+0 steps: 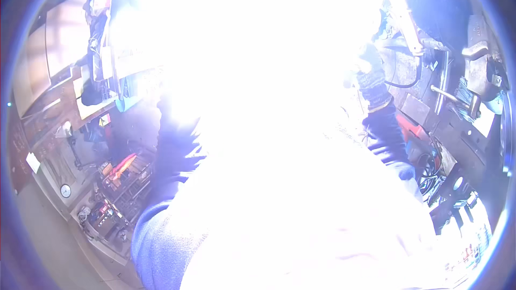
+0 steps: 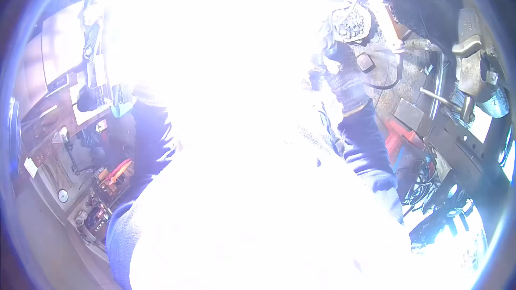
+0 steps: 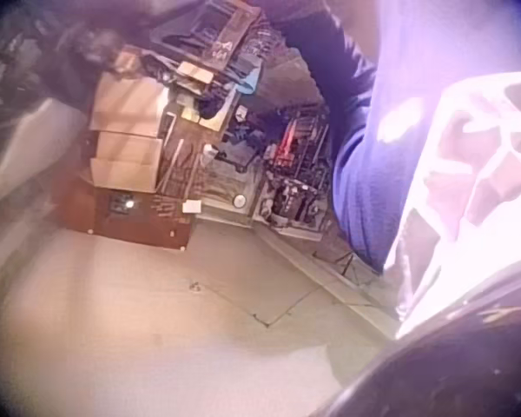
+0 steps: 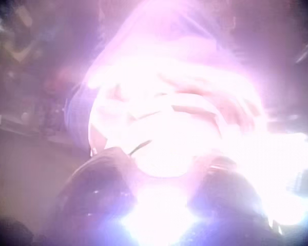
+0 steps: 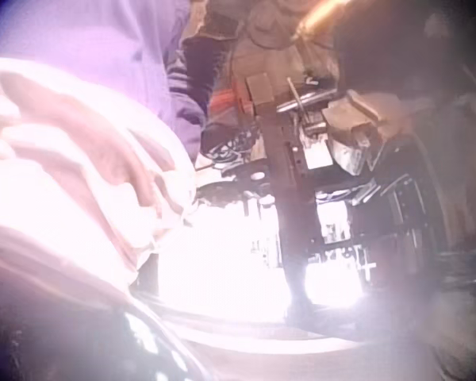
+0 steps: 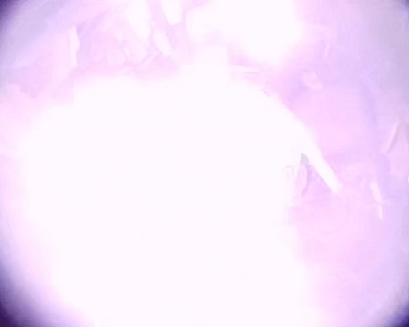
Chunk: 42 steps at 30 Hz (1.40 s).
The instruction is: The person welds two metal pieces together using a welding gun, then hits the joint with a hammer.
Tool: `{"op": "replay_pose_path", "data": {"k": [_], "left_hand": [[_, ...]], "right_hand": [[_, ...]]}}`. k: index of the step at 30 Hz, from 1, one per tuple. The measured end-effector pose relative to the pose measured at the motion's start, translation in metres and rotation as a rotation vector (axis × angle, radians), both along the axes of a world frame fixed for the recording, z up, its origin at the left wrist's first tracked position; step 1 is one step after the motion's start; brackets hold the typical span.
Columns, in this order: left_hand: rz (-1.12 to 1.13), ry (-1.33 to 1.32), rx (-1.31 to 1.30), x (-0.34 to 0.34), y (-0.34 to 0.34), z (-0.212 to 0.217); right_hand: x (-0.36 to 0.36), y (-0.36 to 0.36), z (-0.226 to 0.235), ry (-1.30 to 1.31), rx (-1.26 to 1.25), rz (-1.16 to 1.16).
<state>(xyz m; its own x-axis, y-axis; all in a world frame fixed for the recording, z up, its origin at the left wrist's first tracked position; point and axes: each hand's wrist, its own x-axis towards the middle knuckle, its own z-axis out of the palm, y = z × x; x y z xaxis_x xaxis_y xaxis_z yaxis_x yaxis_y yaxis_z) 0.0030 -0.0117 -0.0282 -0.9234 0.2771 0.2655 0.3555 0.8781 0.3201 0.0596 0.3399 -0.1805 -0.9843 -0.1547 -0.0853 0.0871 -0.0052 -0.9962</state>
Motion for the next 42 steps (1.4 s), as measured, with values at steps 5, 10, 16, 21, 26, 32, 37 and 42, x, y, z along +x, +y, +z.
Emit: {"op": "replay_pose_path", "data": {"k": [5,10,16,21,26,32,37,42], "left_hand": [[-0.094,0.134,0.029,-0.009,0.012,0.004],[-0.049,0.091,0.006,-0.005,0.015,0.01],[-0.053,0.1,-0.042,-0.005,0.015,0.013],[-0.07,0.117,-0.033,-0.005,0.016,0.012],[-0.084,0.076,-0.041,-0.003,0.019,0.017],[-0.069,0.063,-0.045,-0.002,0.021,0.018],[0.003,-0.021,0.117,0.0,-0.02,-0.019],[0.018,0.23,-0.162,0.001,-0.022,-0.025]], "right_hand": [[0.006,0.015,-0.042,-0.226,-0.661,0.0],[0.002,0.009,-0.024,-0.286,-0.677,-0.062],[0.004,-0.001,-0.012,-0.224,-0.23,-0.118],[0.006,-0.004,-0.011,-0.207,-0.219,-0.092],[0.006,-0.005,-0.012,-0.16,-0.108,-0.081],[0.003,-0.006,-0.012,-0.083,-0.003,-0.059],[0.0,-0.005,-0.039,-0.22,-0.361,-0.15],[0.008,-0.002,-0.059,-0.027,-0.116,-0.163]]}}
